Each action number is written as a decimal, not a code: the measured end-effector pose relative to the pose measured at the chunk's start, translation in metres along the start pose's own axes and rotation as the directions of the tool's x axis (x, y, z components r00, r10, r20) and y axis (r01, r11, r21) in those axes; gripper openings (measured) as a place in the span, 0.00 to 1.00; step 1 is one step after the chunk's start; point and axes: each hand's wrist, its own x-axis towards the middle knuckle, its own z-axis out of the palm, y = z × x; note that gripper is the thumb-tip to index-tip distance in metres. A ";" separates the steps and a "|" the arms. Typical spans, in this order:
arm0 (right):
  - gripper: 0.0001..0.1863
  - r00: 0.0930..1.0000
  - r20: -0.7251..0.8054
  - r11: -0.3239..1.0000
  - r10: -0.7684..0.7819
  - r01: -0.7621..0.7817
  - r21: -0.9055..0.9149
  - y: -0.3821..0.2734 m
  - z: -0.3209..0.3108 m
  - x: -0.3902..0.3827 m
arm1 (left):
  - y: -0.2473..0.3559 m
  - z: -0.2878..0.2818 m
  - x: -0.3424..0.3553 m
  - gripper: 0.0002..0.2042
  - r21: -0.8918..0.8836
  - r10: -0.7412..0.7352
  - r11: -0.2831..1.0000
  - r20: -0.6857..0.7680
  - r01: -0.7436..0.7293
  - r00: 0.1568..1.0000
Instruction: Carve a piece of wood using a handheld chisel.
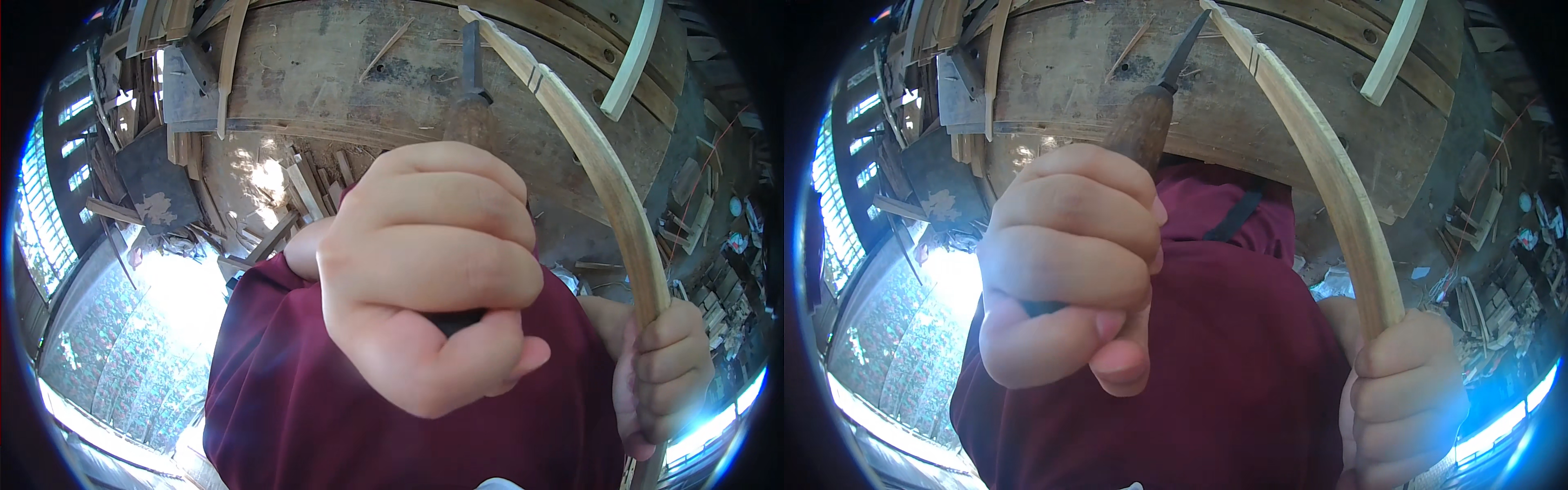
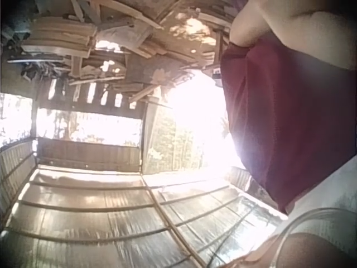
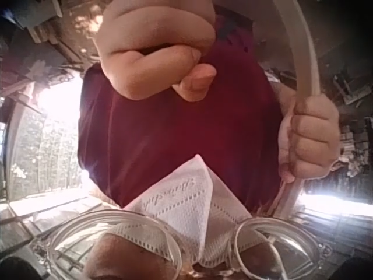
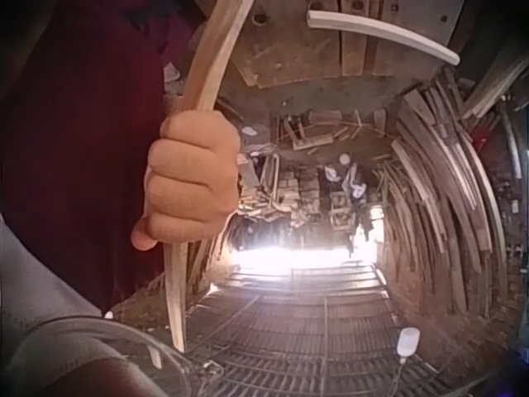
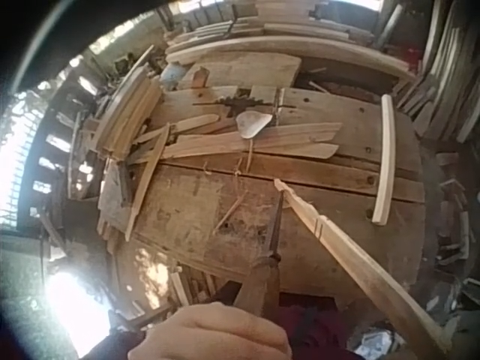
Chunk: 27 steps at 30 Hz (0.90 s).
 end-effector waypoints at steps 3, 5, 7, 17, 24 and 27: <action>0.28 0.999 0.038 0.999 0.034 -0.034 -0.012 0.002 -0.008 -0.007 | 0.003 0.002 -0.005 0.14 0.064 0.004 0.998 -0.016 -0.003 1.000; 0.28 0.999 0.041 1.000 0.024 -0.024 -0.008 0.001 -0.008 -0.006 | 0.003 0.002 -0.004 0.14 0.076 0.013 0.997 -0.034 -0.010 0.999; 0.28 0.999 0.045 1.000 0.012 -0.012 0.005 0.002 -0.009 -0.006 | 0.003 0.003 -0.005 0.14 0.092 0.010 0.996 -0.047 -0.006 0.999; 0.27 0.998 0.058 0.999 0.039 -0.039 -0.002 -0.005 -0.004 -0.005 | -0.009 0.009 0.002 0.14 0.131 -0.028 0.990 -0.126 0.045 0.992; 0.28 0.998 0.053 0.999 0.022 -0.024 0.040 0.000 -0.004 -0.007 | -0.028 0.012 0.000 0.13 0.117 0.007 0.993 -0.165 0.012 0.986; 0.27 0.995 0.095 0.999 0.008 -0.012 0.038 0.001 -0.005 -0.004 | -0.025 0.013 0.003 0.13 0.050 0.050 0.998 -0.155 -0.043 0.987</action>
